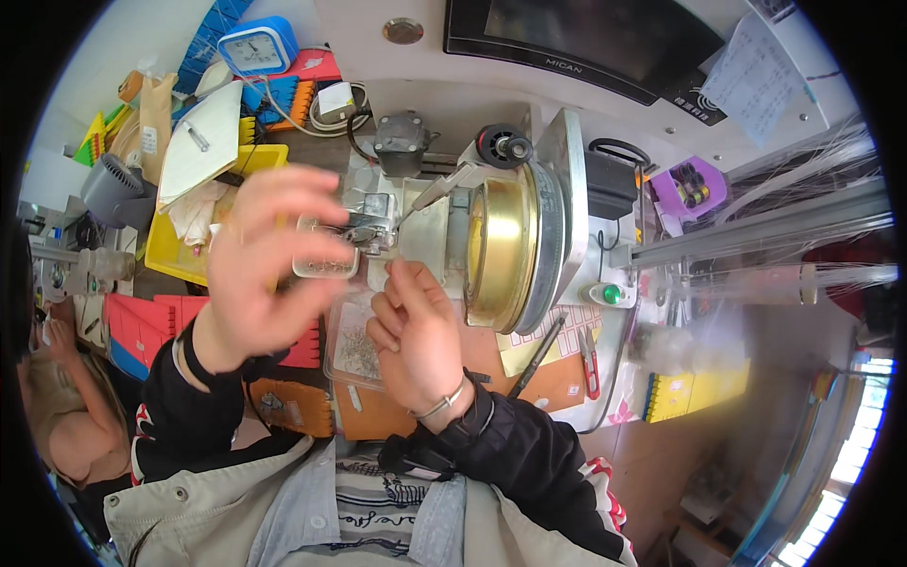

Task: Assembling small metal pins into a circular mechanical component using a specialized rotating assembly machine.

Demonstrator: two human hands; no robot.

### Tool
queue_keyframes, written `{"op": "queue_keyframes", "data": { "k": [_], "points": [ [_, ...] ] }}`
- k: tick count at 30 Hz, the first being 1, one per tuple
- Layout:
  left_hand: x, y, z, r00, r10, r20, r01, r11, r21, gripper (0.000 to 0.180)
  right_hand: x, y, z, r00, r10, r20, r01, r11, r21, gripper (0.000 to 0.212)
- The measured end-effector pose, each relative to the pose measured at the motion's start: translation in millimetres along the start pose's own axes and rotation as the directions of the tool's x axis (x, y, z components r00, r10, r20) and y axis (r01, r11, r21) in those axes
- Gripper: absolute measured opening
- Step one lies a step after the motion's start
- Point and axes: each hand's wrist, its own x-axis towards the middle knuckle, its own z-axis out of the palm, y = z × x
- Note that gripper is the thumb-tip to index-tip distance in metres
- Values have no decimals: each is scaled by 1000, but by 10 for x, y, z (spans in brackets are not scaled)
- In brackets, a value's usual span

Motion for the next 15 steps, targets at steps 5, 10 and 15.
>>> {"op": "queue_keyframes", "data": {
  "k": [5, 10, 15],
  "points": [
    [359, -361, 13, 852, -458, 253, 521, 787, -331, 17, 277, -42, 46, 990, -117, -76, 113, 992, -59, 11],
    [404, -679, 290, 815, -138, 562, 445, 770, -457, 22, 431, -68, 243, 939, -299, -169, 277, 950, -144, 6],
    [355, -565, 140, 879, -162, 449, 311, 908, -281, 10, 342, -57, 223, 966, -222, -137, 202, 969, -145, 10]
  ]
}}
